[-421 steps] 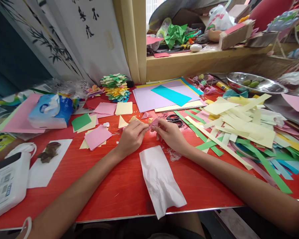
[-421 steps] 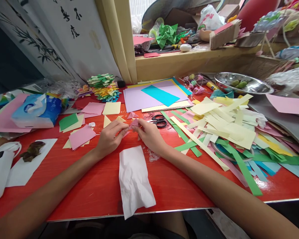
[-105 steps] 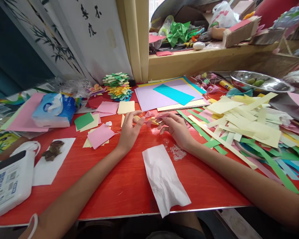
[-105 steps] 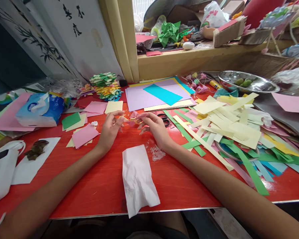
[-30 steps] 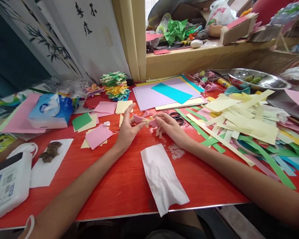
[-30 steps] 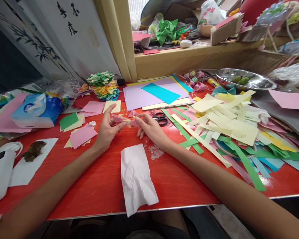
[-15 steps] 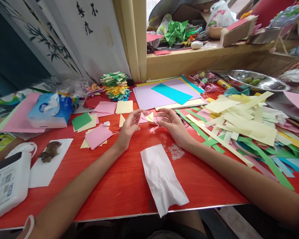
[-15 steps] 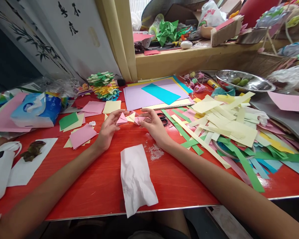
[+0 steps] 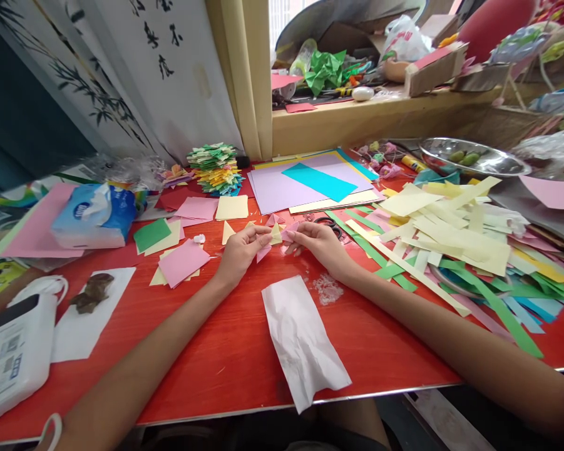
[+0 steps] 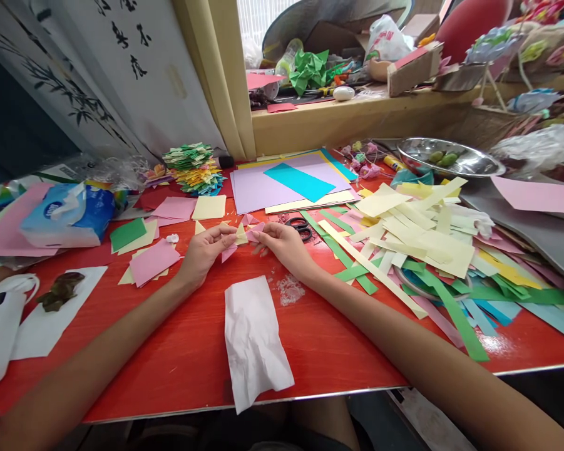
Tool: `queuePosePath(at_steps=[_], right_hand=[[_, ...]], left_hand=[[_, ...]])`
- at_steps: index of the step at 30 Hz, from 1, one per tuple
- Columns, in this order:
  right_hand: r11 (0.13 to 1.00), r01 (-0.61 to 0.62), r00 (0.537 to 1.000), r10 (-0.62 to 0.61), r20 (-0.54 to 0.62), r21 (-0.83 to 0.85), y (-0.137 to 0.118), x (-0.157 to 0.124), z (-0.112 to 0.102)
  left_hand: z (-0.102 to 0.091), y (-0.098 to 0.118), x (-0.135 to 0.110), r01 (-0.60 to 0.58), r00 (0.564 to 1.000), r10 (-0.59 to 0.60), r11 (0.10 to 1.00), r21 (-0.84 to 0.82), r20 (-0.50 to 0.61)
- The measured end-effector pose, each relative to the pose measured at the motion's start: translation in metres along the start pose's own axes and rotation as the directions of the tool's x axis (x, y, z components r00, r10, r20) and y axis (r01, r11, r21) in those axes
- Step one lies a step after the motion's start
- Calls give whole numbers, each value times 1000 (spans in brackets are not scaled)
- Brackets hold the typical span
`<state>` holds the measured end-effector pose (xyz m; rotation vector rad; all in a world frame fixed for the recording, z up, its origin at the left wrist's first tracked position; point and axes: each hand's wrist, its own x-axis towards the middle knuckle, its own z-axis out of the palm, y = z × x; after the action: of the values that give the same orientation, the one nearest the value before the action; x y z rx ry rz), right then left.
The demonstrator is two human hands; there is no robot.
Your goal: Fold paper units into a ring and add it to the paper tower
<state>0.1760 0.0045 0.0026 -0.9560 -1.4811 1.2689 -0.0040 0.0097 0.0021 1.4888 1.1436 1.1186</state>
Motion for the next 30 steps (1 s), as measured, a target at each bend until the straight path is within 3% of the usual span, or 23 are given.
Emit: queuePosePath(at_steps=[6,19,23,26,30], right_hand=[[998,-10,998,13,58,-57,-3,-2,2],[992,3,989,16,150,-124,-3,-6,4],[964,98,995,-101,1,-246,-3,-5,2],[885,142,969,-215,-119,-443,-1,-1,-2],[795,242,951,-309,-28,-556,6,4,-6]], left_hand=[[0,3,-2,-7,990,-7,995,99,139],[1,8,-3,9,972,-29,996,86,232],[0,8,-3,33,987,-37,999,30,155],[-1,6,-1,34,998,-32,998,-57,49],[-2,4,2,18,998,-28,981,-191,-51]])
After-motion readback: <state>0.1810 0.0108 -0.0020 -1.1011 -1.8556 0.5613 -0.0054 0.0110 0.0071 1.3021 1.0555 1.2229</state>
